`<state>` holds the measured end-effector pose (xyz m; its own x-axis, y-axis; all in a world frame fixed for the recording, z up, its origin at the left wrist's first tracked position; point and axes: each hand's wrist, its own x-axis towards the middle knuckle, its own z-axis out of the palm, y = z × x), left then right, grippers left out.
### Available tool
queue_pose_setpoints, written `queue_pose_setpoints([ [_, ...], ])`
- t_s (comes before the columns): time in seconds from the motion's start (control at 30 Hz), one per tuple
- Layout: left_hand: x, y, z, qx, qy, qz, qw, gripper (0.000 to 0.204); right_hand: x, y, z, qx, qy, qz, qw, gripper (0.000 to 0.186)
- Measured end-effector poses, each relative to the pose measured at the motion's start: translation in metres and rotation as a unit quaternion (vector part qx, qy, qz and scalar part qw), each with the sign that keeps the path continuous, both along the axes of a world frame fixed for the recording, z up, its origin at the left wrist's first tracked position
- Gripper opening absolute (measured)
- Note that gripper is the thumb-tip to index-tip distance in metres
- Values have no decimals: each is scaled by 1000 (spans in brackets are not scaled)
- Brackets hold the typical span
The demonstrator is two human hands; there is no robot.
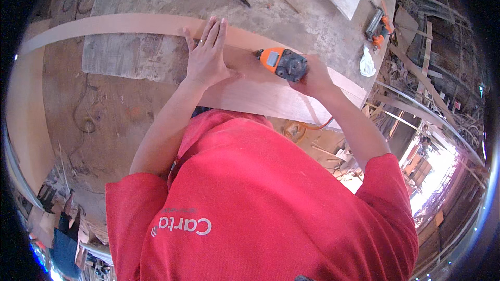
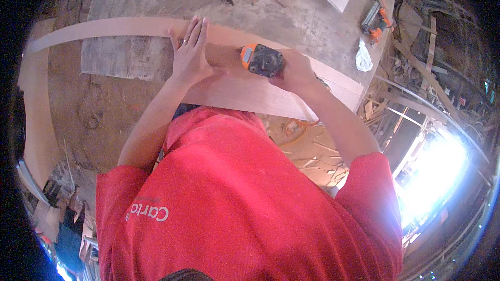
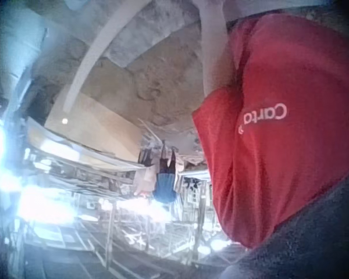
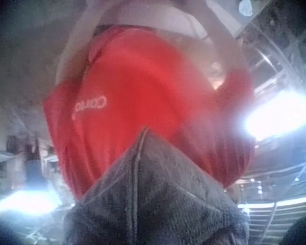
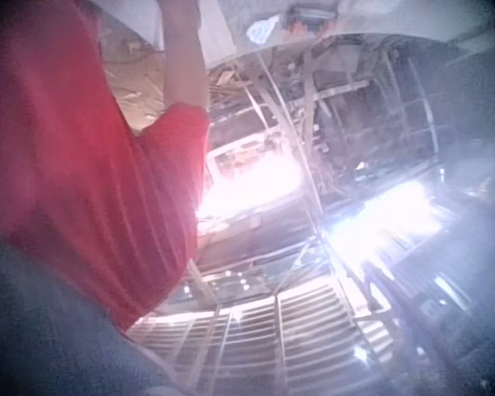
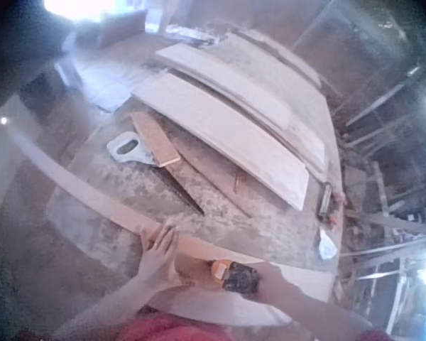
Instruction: The person applies adhesive to the edge of a wooden board, attaches a thin wood strip, and fastens it using a pneumatic nail gun. The person then marks the strip with a pencil, trims the excess with a hand saw, and wipes the finished edge with a cloth.
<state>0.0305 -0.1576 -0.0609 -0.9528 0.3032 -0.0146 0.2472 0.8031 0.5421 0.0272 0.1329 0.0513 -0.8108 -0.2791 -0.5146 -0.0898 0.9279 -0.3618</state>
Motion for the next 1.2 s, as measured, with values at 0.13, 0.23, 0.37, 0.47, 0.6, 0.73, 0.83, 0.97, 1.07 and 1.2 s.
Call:
queue_pose_setpoints([
  [0.13,1,1,13,-18,-13,-10,1000,155,10,27,-21,-155,4,-138,978,36],
  [0.23,-1,0,11,-14,17,5,1000,153,27,66,3,-152,39,-157,975,38],
  [0.37,13,1,18,2,86,22,996,124,49,135,21,-86,50,-192,976,37],
  [0.47,39,-4,8,-35,151,-16,988,84,78,164,21,-79,47,-226,970,37],
  [0.6,78,4,7,2,123,-105,987,59,103,162,15,-41,75,-195,977,29],
  [0.73,81,23,10,0,106,-124,987,61,118,153,11,-57,101,-190,975,26],
  [0.83,64,46,14,3,119,-127,985,69,105,152,10,-95,53,-223,969,27],
  [0.97,33,72,22,-14,102,-80,992,87,74,164,21,-145,87,-269,948,37],
  [1.07,22,86,20,-5,97,-79,992,99,40,183,51,-99,118,-255,955,43],
  [1.2,23,100,5,4,79,-95,992,114,21,184,59,-64,61,-204,975,39],
])
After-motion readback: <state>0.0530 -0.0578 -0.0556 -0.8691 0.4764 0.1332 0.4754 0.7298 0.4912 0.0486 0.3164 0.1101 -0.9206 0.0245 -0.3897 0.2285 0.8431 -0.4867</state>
